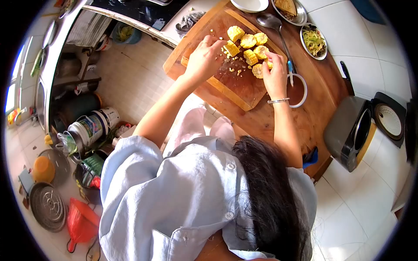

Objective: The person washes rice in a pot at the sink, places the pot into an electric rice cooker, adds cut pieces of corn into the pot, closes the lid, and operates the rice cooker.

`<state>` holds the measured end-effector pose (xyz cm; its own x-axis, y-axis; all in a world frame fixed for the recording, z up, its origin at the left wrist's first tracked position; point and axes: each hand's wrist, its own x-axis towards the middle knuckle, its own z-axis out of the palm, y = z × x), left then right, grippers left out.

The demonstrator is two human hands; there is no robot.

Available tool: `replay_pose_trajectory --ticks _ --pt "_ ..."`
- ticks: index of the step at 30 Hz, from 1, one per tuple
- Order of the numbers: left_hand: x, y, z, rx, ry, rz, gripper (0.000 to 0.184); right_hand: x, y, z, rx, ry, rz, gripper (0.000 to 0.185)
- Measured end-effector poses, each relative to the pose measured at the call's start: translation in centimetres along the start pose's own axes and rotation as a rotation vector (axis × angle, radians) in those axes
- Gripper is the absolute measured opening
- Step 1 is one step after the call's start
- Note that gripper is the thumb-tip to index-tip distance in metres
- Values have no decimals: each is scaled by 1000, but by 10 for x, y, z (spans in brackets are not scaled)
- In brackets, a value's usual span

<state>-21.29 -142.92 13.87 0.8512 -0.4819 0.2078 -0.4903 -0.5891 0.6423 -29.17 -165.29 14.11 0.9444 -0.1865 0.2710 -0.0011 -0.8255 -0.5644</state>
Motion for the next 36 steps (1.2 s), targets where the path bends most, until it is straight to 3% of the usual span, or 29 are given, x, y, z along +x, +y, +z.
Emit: replay_pose_trajectory --ticks 3,6,10,16,19,26,30,36 --pt "14 1 10 32 -55 3 43 0 -4 0 -18 -19 42 28" --pt "23 -2 20 69 -77 44 45 8 6 9 -82 160 8 26" --pt "26 -5 27 109 -71 103 44 24 21 18 -365 25 -57 28" --pt "27 -3 24 74 -130 88 45 27 10 13 -243 -91 148 28" --pt "28 -3 24 79 -128 99 45 27 16 13 -50 -160 204 32" --pt "28 -2 23 66 -119 121 43 21 2 24 -106 30 -2 41" --pt "31 -3 23 39 -95 152 37 10 -13 20 -244 -2 -65 53" --pt "31 -4 21 30 -133 133 35 6 -25 28 -398 -78 11 64"
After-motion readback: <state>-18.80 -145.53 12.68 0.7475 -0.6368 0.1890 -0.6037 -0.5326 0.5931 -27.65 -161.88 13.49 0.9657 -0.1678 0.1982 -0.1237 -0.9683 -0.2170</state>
